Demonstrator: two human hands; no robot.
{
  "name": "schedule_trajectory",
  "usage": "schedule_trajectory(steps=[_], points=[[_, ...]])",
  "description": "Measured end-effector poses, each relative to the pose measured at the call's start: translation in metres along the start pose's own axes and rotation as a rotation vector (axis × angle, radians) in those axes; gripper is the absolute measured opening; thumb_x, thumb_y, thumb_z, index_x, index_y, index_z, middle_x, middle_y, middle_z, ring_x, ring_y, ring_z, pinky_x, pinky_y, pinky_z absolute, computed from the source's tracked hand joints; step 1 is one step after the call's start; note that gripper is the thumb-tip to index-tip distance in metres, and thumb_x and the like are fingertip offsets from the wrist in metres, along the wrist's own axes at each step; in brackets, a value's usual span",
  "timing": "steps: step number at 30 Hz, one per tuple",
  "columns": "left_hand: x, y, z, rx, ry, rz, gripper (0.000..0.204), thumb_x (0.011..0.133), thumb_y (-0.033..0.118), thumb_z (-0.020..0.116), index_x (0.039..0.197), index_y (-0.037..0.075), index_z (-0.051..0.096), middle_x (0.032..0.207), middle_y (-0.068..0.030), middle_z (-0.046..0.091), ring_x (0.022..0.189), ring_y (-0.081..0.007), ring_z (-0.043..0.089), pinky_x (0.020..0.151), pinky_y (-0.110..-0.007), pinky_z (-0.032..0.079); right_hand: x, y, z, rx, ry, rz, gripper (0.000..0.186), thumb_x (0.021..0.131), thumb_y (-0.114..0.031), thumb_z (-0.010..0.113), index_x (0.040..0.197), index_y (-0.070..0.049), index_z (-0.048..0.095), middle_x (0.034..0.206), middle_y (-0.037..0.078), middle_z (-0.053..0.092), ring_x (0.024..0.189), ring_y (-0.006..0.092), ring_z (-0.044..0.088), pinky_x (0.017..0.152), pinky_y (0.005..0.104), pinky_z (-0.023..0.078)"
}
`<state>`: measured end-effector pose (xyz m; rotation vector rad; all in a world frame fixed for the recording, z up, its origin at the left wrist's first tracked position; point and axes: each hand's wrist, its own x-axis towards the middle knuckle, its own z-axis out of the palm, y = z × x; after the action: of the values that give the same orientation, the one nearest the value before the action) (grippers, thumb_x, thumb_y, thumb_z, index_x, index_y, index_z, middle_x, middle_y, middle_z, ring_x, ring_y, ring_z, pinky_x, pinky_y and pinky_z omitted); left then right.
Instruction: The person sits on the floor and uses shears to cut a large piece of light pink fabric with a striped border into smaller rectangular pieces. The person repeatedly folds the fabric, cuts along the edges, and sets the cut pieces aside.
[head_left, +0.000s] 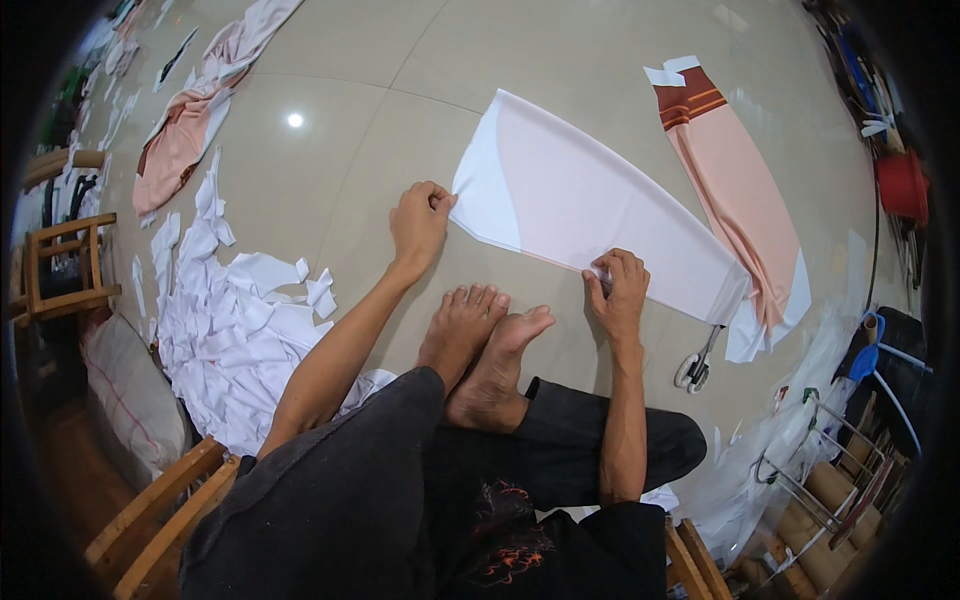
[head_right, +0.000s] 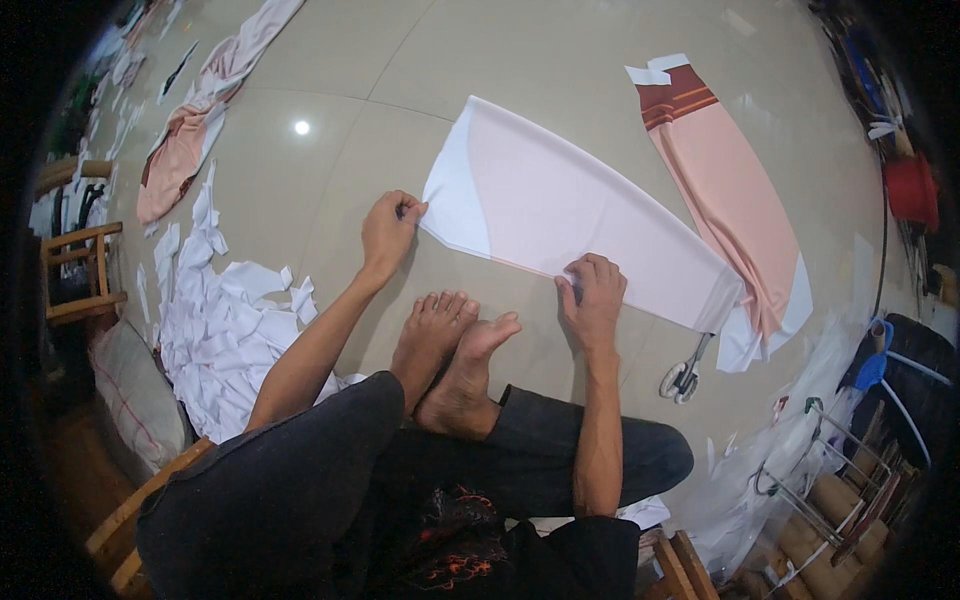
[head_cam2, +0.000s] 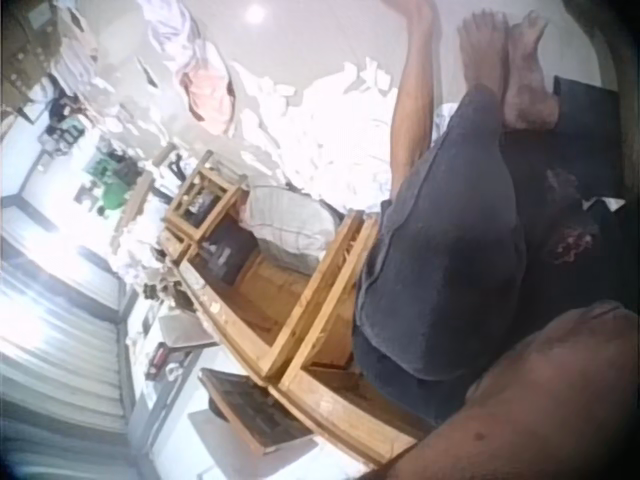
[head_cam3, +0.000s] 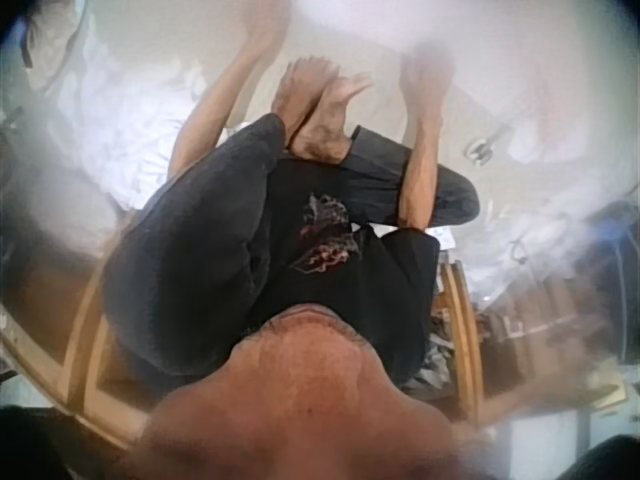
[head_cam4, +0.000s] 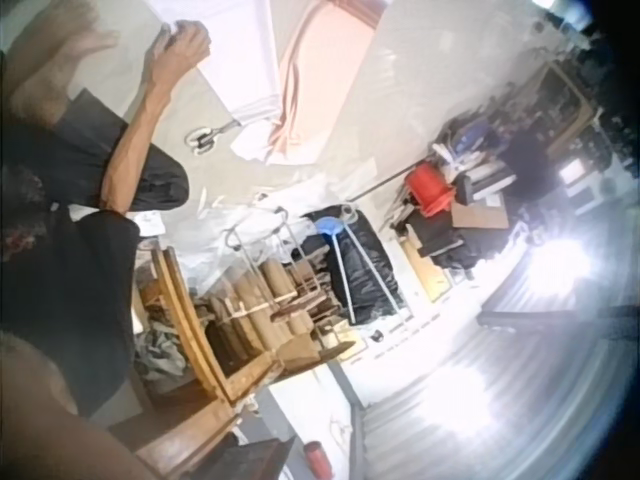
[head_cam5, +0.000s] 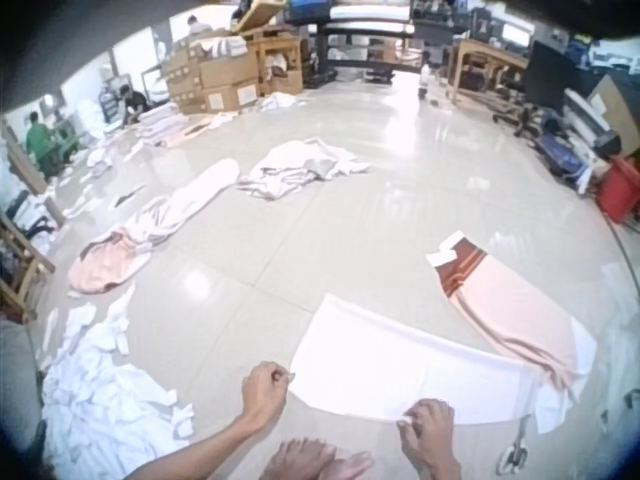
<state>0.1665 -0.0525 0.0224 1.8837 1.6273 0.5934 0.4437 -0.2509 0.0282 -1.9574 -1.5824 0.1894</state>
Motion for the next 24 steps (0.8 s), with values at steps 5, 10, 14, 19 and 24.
schedule_trajectory(steps=[5, 10, 14, 19, 24], points=[[0.002, 0.006, -0.006, -0.021, -0.065, -0.073, 0.023, 0.092, 0.025, 0.079, 0.094, 0.002, 0.075, 0.081, -0.0129, 0.073, 0.075, -0.0271, 0.068, 0.072, -0.040, 0.052, -0.001, 0.003, 0.003, -0.007, -0.019, 0.007, 0.013, 0.088, -0.011, 0.075, 0.098, -0.007, 0.068, 0.108, 0.010, 0.062, 0.106, 0.0298, 0.057, 0.095, 0.0443, 0.040], [0.011, 0.002, -0.008, -0.095, -0.117, -0.109, 0.023, 0.093, 0.022, 0.079, 0.091, 0.000, 0.073, 0.078, -0.0098, 0.072, 0.073, -0.0202, 0.066, 0.070, -0.036, 0.051, 0.000, 0.001, 0.002, 0.013, -0.053, 0.059, 0.015, 0.089, -0.013, 0.075, 0.099, -0.006, 0.067, 0.107, 0.009, 0.062, 0.106, 0.0295, 0.057, 0.094, 0.0442, 0.040], [0.019, -0.003, -0.013, -0.260, -0.208, -0.173, 0.022, 0.095, 0.018, 0.077, 0.090, -0.002, 0.070, 0.079, -0.0055, 0.069, 0.074, -0.0141, 0.064, 0.068, -0.031, 0.049, 0.004, -0.007, 0.001, 0.011, 0.004, 0.009, 0.012, 0.088, -0.007, 0.074, 0.096, -0.005, 0.066, 0.105, 0.008, 0.064, 0.103, 0.0280, 0.058, 0.093, 0.0421, 0.039], [0.020, -0.002, -0.018, -0.437, -0.280, -0.220, 0.019, 0.098, 0.015, 0.074, 0.097, -0.003, 0.067, 0.081, -0.0046, 0.068, 0.074, -0.0119, 0.064, 0.068, -0.027, 0.050, 0.001, 0.002, 0.006, -0.042, -0.002, -0.006, 0.011, 0.089, -0.007, 0.075, 0.096, -0.006, 0.066, 0.105, 0.008, 0.064, 0.103, 0.0276, 0.059, 0.093, 0.0417, 0.039], [0.011, 0.002, -0.012, -0.561, -0.318, -0.249, 0.017, 0.097, 0.009, 0.072, 0.105, -0.003, 0.063, 0.081, -0.0041, 0.067, 0.071, -0.0101, 0.064, 0.065, -0.026, 0.051, 0.000, 0.002, 0.004, -0.014, -0.011, 0.009, 0.010, 0.090, -0.008, 0.073, 0.097, -0.007, 0.066, 0.107, 0.008, 0.063, 0.105, 0.0289, 0.058, 0.094, 0.0439, 0.040]])
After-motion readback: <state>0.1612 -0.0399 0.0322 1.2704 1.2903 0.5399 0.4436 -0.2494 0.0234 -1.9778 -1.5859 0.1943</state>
